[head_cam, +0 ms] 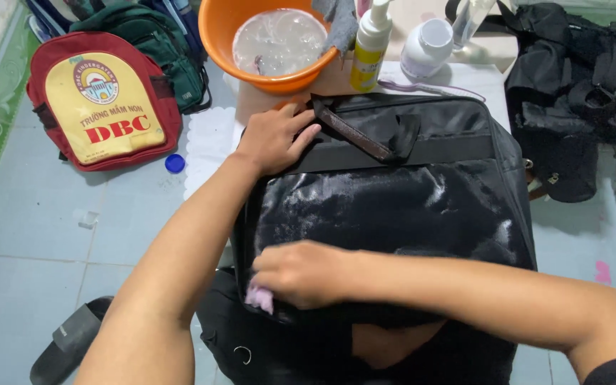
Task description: Cleaning a black leather bag using foam cleaner, a toothbrush for scrubbing, and a cloth for wiping.
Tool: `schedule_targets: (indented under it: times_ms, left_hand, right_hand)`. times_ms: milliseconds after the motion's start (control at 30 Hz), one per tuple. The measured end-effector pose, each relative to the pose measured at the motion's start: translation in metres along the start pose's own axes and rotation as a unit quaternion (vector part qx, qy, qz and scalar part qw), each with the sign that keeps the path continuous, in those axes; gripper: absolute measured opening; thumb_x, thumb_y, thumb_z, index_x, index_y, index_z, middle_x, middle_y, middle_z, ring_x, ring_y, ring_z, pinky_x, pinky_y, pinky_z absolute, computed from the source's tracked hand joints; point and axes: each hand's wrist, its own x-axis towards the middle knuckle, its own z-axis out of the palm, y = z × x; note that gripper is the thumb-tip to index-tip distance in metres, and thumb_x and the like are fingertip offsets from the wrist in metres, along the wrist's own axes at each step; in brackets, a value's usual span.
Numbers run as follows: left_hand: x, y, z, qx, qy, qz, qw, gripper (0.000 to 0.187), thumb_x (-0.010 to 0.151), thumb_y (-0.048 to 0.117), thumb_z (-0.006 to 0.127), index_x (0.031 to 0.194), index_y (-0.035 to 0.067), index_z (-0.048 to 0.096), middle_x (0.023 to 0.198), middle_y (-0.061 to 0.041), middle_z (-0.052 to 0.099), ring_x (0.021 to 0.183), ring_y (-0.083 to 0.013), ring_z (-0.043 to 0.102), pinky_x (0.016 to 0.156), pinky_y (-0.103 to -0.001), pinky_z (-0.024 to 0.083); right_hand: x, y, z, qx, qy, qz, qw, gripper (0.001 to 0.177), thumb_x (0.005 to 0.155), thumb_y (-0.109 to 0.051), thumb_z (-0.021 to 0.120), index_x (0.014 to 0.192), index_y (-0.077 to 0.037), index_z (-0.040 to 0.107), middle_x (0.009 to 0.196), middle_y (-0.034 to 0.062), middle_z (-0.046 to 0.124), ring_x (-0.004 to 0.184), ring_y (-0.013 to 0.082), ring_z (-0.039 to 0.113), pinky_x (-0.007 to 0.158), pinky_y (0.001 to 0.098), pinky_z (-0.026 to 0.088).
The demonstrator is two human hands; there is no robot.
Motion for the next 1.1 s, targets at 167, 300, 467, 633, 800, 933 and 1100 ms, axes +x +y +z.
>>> schedule_targets:
  times_ms: [167,300,467,633,800,933,1100]
  left_hand:
    - [0.001,0.000,0.004,-0.006,0.008,0.002,1.000,0.034,0.109,0.055,0.039,0.117,0.030,0.062,0.101,-0.001,0.061,0.074,-0.0333,0.069,0.067,-0.041,0.055]
    - [0.003,0.014,-0.026,-0.038,0.025,0.030,0.999,0.028,0.105,0.037,0.054,0.114,0.014,0.067,0.114,-0.012,0.066,0.085,-0.0330,0.067,0.068,-0.042,0.050]
    - [0.004,0.000,0.000,-0.009,-0.003,-0.002,1.000,0.034,0.107,0.055,0.039,0.118,0.031,0.062,0.101,-0.002,0.062,0.076,-0.0337,0.070,0.068,-0.042,0.056]
    - [0.008,-0.002,-0.004,0.005,-0.001,0.005,1.000,0.036,0.107,0.055,0.041,0.122,0.032,0.064,0.104,-0.002,0.064,0.075,-0.0351,0.070,0.068,-0.043,0.056]
    - [0.004,-0.001,0.005,0.001,-0.001,-0.002,1.000,0.035,0.107,0.056,0.039,0.121,0.034,0.062,0.106,-0.001,0.065,0.077,-0.0332,0.072,0.069,-0.042,0.056]
    - [0.005,-0.007,0.004,0.014,0.011,0.015,1.000,0.034,0.108,0.056,0.040,0.122,0.033,0.062,0.108,-0.001,0.065,0.076,-0.0363,0.070,0.068,-0.046,0.057]
    - [0.003,-0.007,0.014,0.013,0.017,0.001,1.000,0.034,0.107,0.057,0.041,0.120,0.034,0.063,0.104,0.000,0.065,0.075,-0.0343,0.071,0.067,-0.044,0.056]
  right_hand:
    - [0.005,0.060,-0.039,-0.158,0.021,0.042,0.986,0.010,0.098,-0.012,0.058,0.093,-0.005,0.063,0.084,0.0086,0.060,0.079,0.0291,0.064,0.071,0.0369,0.055]
    - [-0.006,-0.007,-0.042,0.071,-0.034,-0.054,0.995,0.021,0.082,-0.007,0.065,0.103,-0.003,0.062,0.095,0.0107,0.056,0.076,0.0295,0.055,0.068,0.0377,0.048]
    - [0.000,0.067,-0.051,-0.251,0.071,-0.028,0.965,0.013,0.098,-0.009,0.057,0.087,-0.005,0.064,0.079,0.0092,0.058,0.071,0.0285,0.059,0.066,0.0399,0.050]
    - [-0.013,0.007,-0.040,-0.066,0.041,-0.083,0.993,0.021,0.104,-0.012,0.048,0.089,-0.006,0.063,0.085,0.0063,0.054,0.075,0.0249,0.056,0.065,0.0363,0.043]
    - [-0.001,0.063,-0.054,-0.401,0.084,-0.042,0.911,0.009,0.088,0.000,0.064,0.081,-0.005,0.065,0.070,0.0137,0.052,0.055,0.0261,0.046,0.048,0.0396,0.036]
    - [-0.002,-0.003,-0.027,-0.096,0.077,-0.085,0.989,0.016,0.098,-0.006,0.054,0.087,-0.006,0.065,0.085,0.0100,0.059,0.072,0.0264,0.057,0.062,0.0363,0.042]
    - [-0.004,0.066,-0.051,-0.351,0.113,0.023,0.929,0.013,0.092,-0.003,0.061,0.081,-0.009,0.064,0.079,0.0077,0.058,0.067,0.0227,0.052,0.060,0.0376,0.042]
